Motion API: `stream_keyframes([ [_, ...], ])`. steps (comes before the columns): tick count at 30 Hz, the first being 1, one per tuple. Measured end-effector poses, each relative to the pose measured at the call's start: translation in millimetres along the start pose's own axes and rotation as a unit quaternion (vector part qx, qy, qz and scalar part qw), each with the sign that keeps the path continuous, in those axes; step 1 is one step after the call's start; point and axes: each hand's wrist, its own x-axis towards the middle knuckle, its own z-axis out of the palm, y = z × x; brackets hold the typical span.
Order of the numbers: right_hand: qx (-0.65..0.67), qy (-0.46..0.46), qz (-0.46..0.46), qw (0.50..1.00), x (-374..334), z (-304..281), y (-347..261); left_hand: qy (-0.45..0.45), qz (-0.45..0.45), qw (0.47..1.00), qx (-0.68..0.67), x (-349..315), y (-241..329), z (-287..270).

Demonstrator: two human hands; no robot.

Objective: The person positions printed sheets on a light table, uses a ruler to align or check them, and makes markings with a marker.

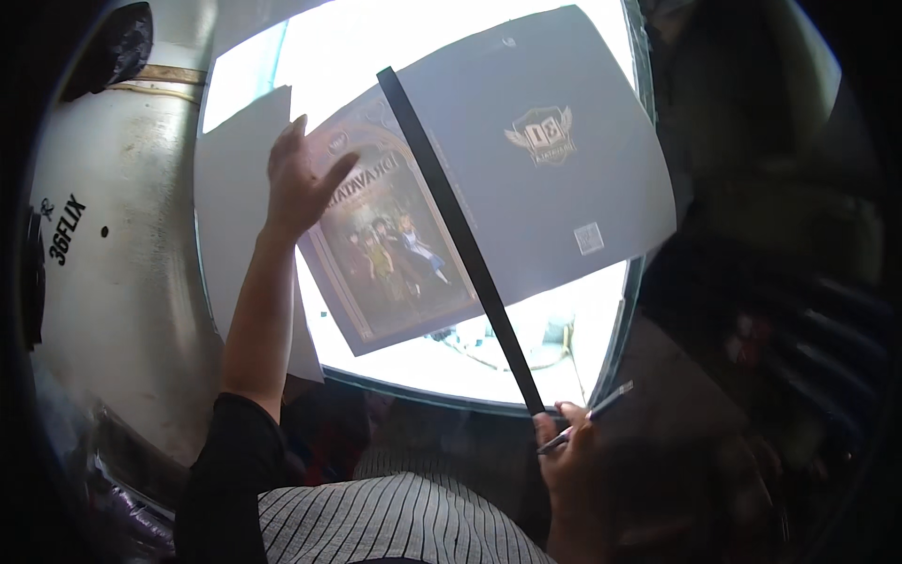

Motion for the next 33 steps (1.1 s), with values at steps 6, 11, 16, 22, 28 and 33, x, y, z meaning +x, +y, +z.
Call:
stream_keyframes([
  [6,-0.028,0.009,-0.004,1.000,-14,45,-8,-0.107,0.020,0.986,0.122,52,-4,-21],
  [11,-0.101,-0.002,0.054,0.993,-8,41,-35,-0.264,-0.014,0.963,-0.049,84,4,-26],
  [16,-0.087,0.046,0.100,0.990,-12,64,-36,0.010,0.108,0.988,0.114,206,-25,-80],
  [22,-0.091,0.044,0.146,0.984,-14,59,-41,0.366,0.069,0.862,0.345,274,-50,-123],
  [28,-0.238,-0.009,0.114,0.964,-25,65,-33,-0.090,0.048,0.981,0.163,290,-110,-36],
  [33,-0.296,0.068,0.005,0.953,-1,44,-48,0.058,0.038,0.997,0.036,247,-106,-55],
])
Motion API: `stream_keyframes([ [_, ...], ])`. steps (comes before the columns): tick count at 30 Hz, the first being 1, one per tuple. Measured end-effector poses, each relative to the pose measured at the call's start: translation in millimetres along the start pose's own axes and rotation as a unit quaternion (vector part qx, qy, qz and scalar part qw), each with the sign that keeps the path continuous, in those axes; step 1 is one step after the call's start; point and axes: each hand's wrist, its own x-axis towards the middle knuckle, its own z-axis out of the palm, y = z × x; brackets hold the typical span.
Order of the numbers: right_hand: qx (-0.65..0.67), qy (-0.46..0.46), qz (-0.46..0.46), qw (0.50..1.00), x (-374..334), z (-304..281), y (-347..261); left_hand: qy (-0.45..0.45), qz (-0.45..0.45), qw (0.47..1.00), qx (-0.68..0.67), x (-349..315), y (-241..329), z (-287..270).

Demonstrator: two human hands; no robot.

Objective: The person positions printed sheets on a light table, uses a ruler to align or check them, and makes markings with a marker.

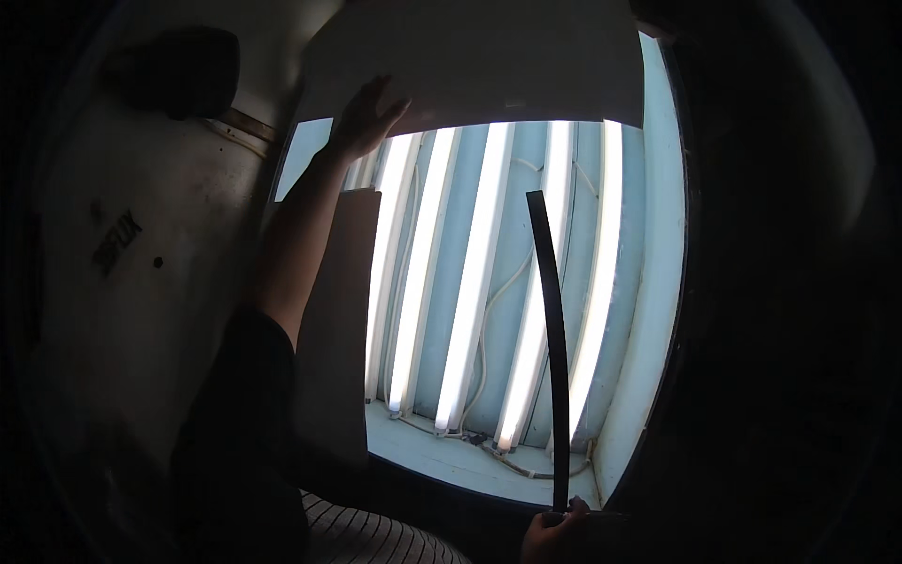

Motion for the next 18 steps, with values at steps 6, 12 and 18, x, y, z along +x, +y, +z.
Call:
stream_keyframes([
  [6,0.046,-0.048,0.065,0.996,-18,34,16,-0.055,-0.088,0.993,0.049,-267,2,-59],
  [12,0.146,-0.093,0.109,0.979,-16,33,30,-0.129,-0.163,0.977,0.052,-353,79,-39],
  [18,0.004,-0.101,0.105,0.989,29,-26,-12,-0.241,-0.229,0.937,0.109,-336,92,-60],
])
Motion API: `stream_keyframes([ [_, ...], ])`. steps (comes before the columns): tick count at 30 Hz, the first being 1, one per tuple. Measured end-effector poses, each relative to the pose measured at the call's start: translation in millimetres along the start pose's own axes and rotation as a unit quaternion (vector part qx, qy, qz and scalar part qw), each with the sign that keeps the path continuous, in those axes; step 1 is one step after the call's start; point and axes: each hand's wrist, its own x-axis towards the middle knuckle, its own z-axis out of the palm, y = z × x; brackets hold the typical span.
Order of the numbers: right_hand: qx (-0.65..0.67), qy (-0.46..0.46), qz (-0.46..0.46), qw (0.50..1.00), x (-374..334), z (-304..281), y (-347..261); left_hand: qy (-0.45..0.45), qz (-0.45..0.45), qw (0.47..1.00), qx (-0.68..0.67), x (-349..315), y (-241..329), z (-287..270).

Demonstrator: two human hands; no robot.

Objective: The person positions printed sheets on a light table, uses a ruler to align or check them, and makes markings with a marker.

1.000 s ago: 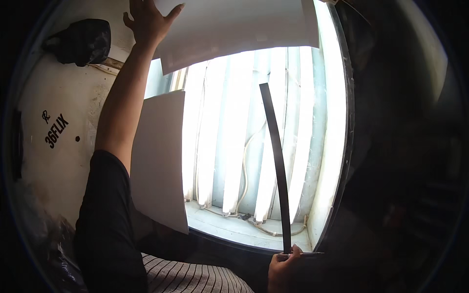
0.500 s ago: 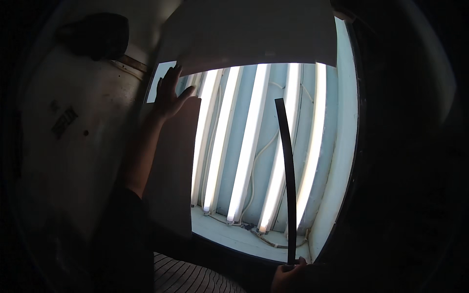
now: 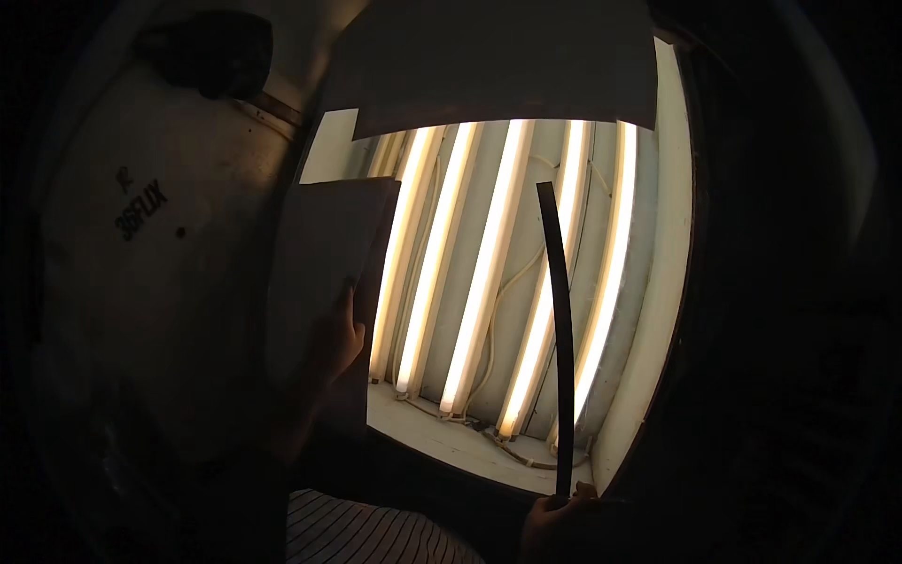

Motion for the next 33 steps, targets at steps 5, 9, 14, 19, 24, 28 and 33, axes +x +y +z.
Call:
stream_keyframes([
  [5,0.109,-0.062,0.078,0.989,-9,23,22,0.122,0.023,0.992,0.002,10,-31,-5],
  [9,0.137,-0.023,0.011,0.990,-11,45,35,0.160,0.037,0.985,-0.049,18,-72,12],
  [14,0.126,-0.045,0.029,0.991,-13,36,28,0.057,-0.026,0.992,-0.108,23,-63,-5],
  [19,-0.050,0.099,-0.090,0.990,-8,44,46,0.080,0.099,0.991,-0.050,64,-10,-29],
  [24,0.139,-0.047,0.124,0.981,-13,66,22,0.258,0.236,0.937,0.021,253,16,-54],
  [28,0.015,-0.046,0.135,0.990,-12,44,16,0.204,0.194,0.959,-0.028,288,107,-51],
  [33,0.073,0.068,0.087,0.991,-9,34,-1,0.245,0.293,0.924,-0.021,174,146,5],
])
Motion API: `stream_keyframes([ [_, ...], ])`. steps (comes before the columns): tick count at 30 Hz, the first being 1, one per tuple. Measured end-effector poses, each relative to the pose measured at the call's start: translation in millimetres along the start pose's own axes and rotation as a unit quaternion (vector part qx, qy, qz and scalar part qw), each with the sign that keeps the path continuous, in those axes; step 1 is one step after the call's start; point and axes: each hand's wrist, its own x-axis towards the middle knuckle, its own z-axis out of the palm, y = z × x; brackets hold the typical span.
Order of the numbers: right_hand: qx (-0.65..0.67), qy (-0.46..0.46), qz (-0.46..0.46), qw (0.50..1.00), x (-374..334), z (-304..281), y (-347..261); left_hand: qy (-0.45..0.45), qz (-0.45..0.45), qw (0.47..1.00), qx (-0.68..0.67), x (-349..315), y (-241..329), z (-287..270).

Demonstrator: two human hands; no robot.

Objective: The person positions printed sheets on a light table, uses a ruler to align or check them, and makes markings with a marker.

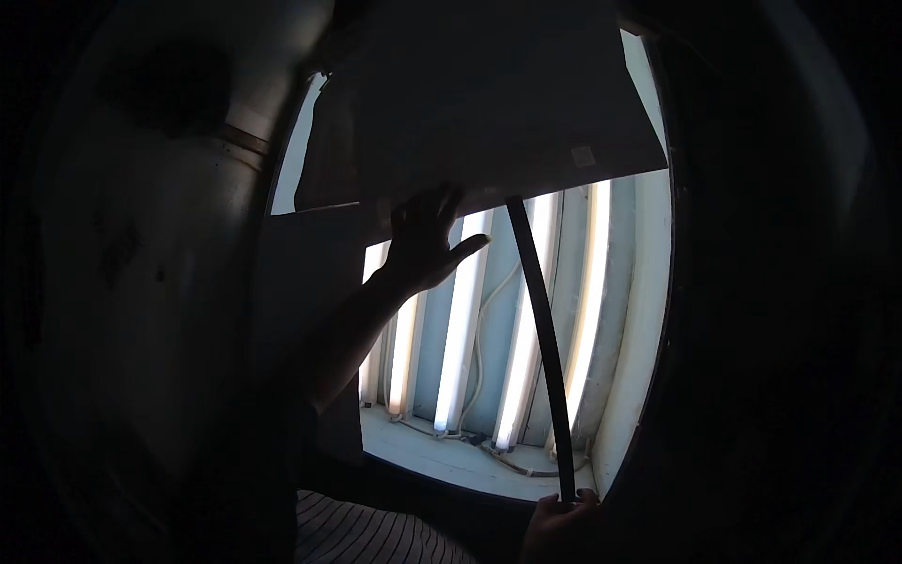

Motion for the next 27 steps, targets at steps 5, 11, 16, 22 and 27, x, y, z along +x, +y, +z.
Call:
stream_keyframes([
  [5,-0.089,-0.100,0.057,0.989,9,-27,-41,-0.026,0.047,0.994,-0.097,-47,38,-4],
  [11,0.064,-0.123,0.112,0.984,-11,0,-22,0.021,0.105,0.987,-0.118,-65,54,-24],
  [16,0.095,0.102,-0.018,0.990,-28,32,20,-0.037,0.184,0.963,-0.192,-135,80,-36],
  [22,0.079,0.079,-0.047,0.993,-22,20,64,-0.025,0.117,0.989,-0.088,-102,68,-34],
  [27,0.147,0.062,-0.133,0.978,-3,2,41,-0.104,0.143,0.981,-0.085,-113,78,-23],
])
